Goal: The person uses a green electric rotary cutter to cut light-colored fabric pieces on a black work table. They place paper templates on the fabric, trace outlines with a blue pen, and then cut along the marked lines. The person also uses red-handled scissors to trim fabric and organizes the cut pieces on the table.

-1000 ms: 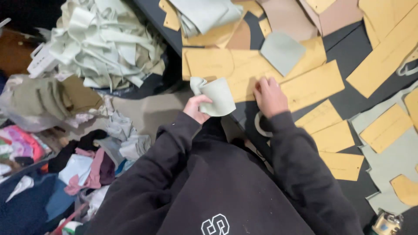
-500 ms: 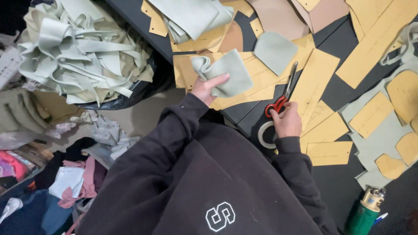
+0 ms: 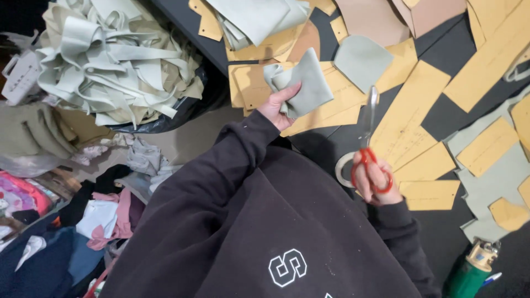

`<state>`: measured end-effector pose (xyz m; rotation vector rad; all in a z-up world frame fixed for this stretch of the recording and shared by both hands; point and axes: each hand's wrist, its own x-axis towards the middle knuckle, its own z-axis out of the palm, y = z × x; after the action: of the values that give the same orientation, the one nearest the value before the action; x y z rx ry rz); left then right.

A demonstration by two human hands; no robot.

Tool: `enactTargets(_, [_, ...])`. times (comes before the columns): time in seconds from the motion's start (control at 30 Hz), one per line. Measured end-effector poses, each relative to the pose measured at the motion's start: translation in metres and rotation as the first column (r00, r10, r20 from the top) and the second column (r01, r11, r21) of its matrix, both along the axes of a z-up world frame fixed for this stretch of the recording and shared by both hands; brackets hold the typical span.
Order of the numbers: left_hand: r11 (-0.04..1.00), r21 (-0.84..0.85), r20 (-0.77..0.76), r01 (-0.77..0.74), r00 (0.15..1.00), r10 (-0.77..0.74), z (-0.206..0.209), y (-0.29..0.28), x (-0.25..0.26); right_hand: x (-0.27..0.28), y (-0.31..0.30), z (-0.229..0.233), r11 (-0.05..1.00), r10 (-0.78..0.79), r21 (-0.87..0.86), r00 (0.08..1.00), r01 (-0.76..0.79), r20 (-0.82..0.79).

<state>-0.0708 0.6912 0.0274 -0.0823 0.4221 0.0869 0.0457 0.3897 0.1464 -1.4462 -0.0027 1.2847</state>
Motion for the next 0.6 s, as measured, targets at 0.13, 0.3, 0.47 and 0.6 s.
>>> enactTargets(0.13, [0.999, 0.025, -0.003, 0.022, 1.000, -0.022, 0.005, 0.003, 0.007, -0.010, 0.011, 0.022, 0.873, 0.238, 0.469, 0.958, -0.137, -0.162])
enactTargets(0.3, [0.998, 0.030, 0.041, 0.054, 0.998, -0.055, 0.014, 0.005, 0.008, -0.001, 0.010, 0.018, 0.872, 0.413, 0.349, 0.899, -0.344, -0.148])
enactTargets(0.47, [0.990, 0.115, -0.003, 0.081, 0.997, -0.081, 0.027, 0.002, 0.004, 0.001, 0.034, 0.020, 0.886, 0.408, 0.289, 0.906, -0.363, -0.113])
enactTargets(0.6, [0.965, 0.252, 0.015, 0.065, 0.997, -0.071, 0.035, -0.003, 0.005, 0.000, 0.051, 0.043, 0.892, 0.382, 0.279, 0.924, -0.357, -0.038])
